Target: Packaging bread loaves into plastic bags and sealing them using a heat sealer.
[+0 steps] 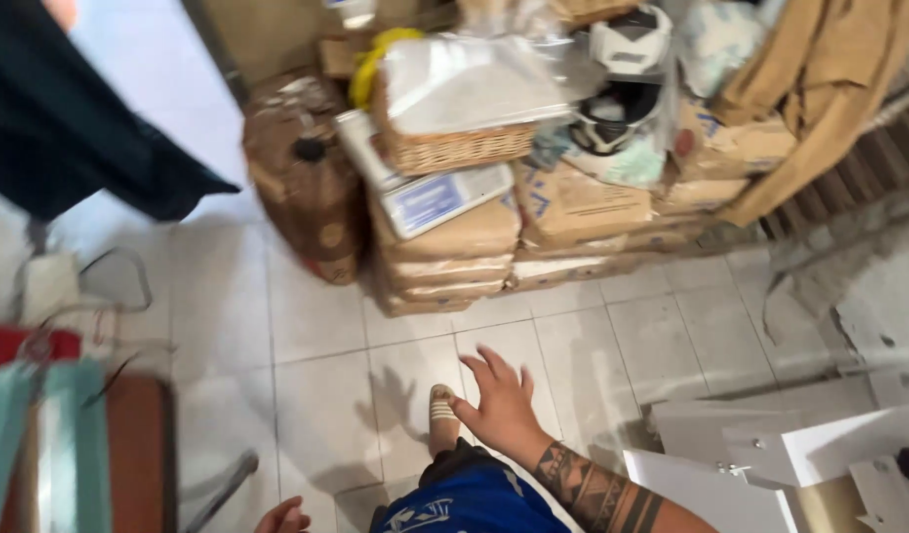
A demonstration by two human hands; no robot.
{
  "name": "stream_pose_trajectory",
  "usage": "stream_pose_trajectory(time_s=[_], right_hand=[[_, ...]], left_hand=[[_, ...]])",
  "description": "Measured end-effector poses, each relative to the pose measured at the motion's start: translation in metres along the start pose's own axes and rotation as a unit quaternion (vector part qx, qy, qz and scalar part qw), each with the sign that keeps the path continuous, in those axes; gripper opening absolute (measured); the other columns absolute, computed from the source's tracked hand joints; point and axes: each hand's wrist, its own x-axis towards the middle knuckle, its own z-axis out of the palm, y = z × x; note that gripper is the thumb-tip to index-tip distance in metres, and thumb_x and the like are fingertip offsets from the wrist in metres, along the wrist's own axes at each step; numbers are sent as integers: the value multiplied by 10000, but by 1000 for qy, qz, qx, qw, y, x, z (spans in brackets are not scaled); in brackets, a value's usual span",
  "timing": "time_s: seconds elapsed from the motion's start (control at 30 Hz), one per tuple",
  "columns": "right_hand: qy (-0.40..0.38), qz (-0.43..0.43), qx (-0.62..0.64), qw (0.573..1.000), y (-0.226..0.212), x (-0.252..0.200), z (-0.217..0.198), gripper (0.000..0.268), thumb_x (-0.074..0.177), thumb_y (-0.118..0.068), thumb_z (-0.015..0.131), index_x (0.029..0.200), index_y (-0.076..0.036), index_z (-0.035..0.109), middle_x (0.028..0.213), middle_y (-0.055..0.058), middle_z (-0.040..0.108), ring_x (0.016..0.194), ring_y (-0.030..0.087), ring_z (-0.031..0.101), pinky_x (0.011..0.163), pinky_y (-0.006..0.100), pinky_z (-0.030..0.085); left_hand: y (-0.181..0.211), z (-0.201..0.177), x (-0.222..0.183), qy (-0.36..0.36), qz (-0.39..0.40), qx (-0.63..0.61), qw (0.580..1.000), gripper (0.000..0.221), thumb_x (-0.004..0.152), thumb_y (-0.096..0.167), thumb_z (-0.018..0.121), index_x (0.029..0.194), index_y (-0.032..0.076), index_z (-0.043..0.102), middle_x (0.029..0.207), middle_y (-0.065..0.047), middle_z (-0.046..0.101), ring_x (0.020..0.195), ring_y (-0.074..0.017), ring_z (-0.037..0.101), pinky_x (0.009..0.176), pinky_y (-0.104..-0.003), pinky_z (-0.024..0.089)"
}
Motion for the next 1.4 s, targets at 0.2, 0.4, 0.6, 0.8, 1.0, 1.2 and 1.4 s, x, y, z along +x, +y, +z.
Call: stream_pose_trajectory(time_s=[0.2,0.4,0.6,0.8,1.0,1.2,1.4], right_hand=[[-11,12,-38,999,33,35,-113,757,891,-567,511,1562,-268,327,1615,44,371,1543,188,249,1201,659,-112],[171,66,-62,981,108,65,-154,730,889,-570,567,1509,-224,397,1597,108,373,1482,280,343,1176,711,-47],[207,170,-49,962,129,77,-174,684,870,-544,610,1488,-314,427,1660,-6,246,1466,174,359,1154,763,26],[118,319,100,935,106,112,-202,675,863,-621,524,1504,-456,387,1621,-178,371,1464,130,435,1245,618,-45],[222,324,70,917,104,147,-227,681,874,-568,594,1495,-358,411,1711,-36,132,1158,164,694,1204,691,6],[177,307,144,924,152,210,-257,681,802,-561,668,1444,-397,506,1751,-9,13,1538,158,275,1230,574,120],[73,243,120,960,172,262,-346,637,830,-615,582,1419,-373,562,1741,-41,113,1047,223,778,1095,391,395]], left_hand=[[264,178,-93,-8,-110,216,970,353,948,320,668,1223,124,773,1180,-63,761,1064,-245,734,978,-302,468],[313,260,-1,-177,67,443,876,586,895,522,558,1417,264,627,1354,0,707,1228,-163,694,1073,-310,481],[357,339,96,-216,265,481,807,472,914,440,601,1302,182,676,1160,-48,720,1083,-178,702,1001,-335,513],[455,436,146,-185,580,341,716,424,925,353,624,1197,31,670,1106,-130,653,1101,-332,606,969,-463,475],[512,520,184,-69,666,408,620,575,831,402,724,1333,138,634,1309,-162,537,1215,-390,522,1042,-524,456],[536,575,216,111,693,406,585,866,912,737,505,1503,104,500,1579,-293,406,1409,-554,449,980,-722,464],[566,600,200,-74,198,614,760,905,886,743,437,1619,266,201,1649,-129,245,1511,-399,208,1206,-662,86]])
